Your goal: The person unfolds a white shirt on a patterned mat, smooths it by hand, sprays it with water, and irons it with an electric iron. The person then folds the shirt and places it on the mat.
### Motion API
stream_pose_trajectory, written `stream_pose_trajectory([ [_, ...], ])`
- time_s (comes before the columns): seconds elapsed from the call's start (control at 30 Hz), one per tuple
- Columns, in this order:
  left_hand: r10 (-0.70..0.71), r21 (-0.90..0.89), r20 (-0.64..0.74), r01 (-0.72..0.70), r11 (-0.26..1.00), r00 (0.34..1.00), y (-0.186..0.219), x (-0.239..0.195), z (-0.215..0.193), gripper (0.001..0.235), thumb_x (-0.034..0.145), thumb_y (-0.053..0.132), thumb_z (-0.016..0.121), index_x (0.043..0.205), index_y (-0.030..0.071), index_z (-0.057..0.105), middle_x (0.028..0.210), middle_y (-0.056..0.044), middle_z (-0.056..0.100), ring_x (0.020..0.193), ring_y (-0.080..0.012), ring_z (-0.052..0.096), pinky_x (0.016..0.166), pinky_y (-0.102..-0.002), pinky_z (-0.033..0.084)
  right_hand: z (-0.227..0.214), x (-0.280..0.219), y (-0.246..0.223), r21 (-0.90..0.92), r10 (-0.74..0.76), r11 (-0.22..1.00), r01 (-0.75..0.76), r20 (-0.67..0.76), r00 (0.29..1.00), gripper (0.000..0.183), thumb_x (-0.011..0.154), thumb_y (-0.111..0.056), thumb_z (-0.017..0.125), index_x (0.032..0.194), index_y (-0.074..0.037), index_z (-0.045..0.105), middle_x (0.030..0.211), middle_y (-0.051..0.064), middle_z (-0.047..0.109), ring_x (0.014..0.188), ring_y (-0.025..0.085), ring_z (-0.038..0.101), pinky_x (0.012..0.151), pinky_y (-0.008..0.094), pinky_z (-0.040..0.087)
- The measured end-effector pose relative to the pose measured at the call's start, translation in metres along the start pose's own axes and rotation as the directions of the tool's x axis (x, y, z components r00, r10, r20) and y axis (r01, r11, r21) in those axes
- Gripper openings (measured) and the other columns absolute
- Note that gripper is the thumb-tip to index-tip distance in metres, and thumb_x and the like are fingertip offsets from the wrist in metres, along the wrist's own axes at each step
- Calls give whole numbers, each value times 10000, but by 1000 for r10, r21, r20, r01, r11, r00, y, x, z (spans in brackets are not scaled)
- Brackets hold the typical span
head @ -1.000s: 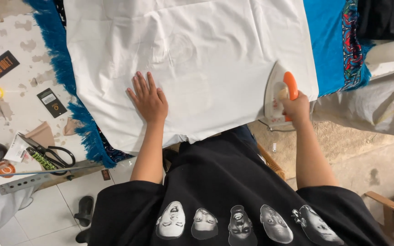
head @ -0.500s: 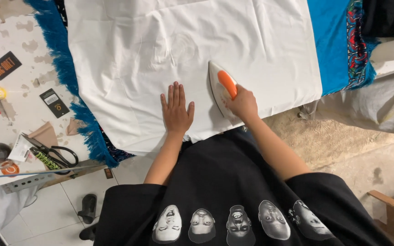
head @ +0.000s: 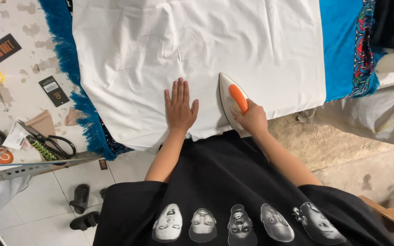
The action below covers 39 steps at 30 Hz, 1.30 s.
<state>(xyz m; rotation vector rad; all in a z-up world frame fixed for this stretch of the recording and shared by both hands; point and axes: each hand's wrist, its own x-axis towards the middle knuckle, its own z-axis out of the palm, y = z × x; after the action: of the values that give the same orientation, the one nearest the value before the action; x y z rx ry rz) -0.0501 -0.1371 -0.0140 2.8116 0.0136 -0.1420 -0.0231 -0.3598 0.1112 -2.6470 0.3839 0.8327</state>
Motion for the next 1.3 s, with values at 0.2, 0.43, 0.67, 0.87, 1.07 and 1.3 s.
stream_pose_trajectory([
  [0.2, 7, 22, 11, -7, 1000, 1000, -1, 3, -4, 703, 1060, 483, 379, 1639, 93, 294, 1728, -110, 187, 1601, -240, 121, 1270, -523, -26, -17, 93, -55, 120, -65, 990, 81, -125, 990, 431, 844, -218, 670, 1236, -41, 686, 855, 172, 724, 706, 338, 714, 660, 468, 596],
  [0.43, 19, 24, 1, -19, 1000, 1000, -2, 0, -2, 709, 1060, 487, 378, 1639, 87, 294, 1727, -114, 195, 1602, -245, 120, 1269, -516, -33, -12, 74, -31, 64, -56, 996, 63, -116, 992, 440, 835, -203, 702, 1230, -10, 691, 911, 263, 728, 867, 464, 744, 733, 564, 605],
  [0.67, 39, 19, -46, -38, 999, 998, -3, 3, 2, 720, 1050, 477, 427, 1634, 72, 306, 1722, -131, 208, 1599, -259, 138, 1265, -529, -23, -27, 84, 94, 241, 48, 971, -1, -192, 980, 472, 809, -163, 631, 1261, -35, 677, 719, 161, 697, 496, 288, 693, 509, 393, 588],
  [0.87, 33, 26, -83, -31, 999, 996, -3, 1, 5, 712, 1055, 482, 408, 1632, 76, 311, 1718, -132, 219, 1596, -264, 148, 1266, -531, -10, -83, 123, 196, 286, 167, 955, -74, -315, 934, 368, 830, -149, 652, 1166, -4, 682, 538, 130, 622, 440, 296, 667, 471, 382, 556],
  [1.07, 10, 69, -81, -4, 998, 997, 7, -1, 3, 701, 1065, 474, 362, 1637, 72, 298, 1723, -127, 204, 1597, -264, 142, 1272, -536, 2, -140, 138, 239, 471, 31, 879, 72, -207, 978, 444, 848, -33, 610, 1274, 91, 593, 658, 193, 597, 462, 292, 630, 453, 385, 519],
  [1.3, -738, -406, -149, 640, 653, 658, 67, -73, 19, 805, 1035, 430, 531, 1672, 143, 131, 1715, -169, 14, 1568, -403, -10, 1236, -627, 20, -148, 131, 194, -204, -272, 904, 376, 404, 873, 518, 784, -161, 763, 1293, -73, 719, 907, 340, 739, 785, 443, 697, 773, 480, 538],
])
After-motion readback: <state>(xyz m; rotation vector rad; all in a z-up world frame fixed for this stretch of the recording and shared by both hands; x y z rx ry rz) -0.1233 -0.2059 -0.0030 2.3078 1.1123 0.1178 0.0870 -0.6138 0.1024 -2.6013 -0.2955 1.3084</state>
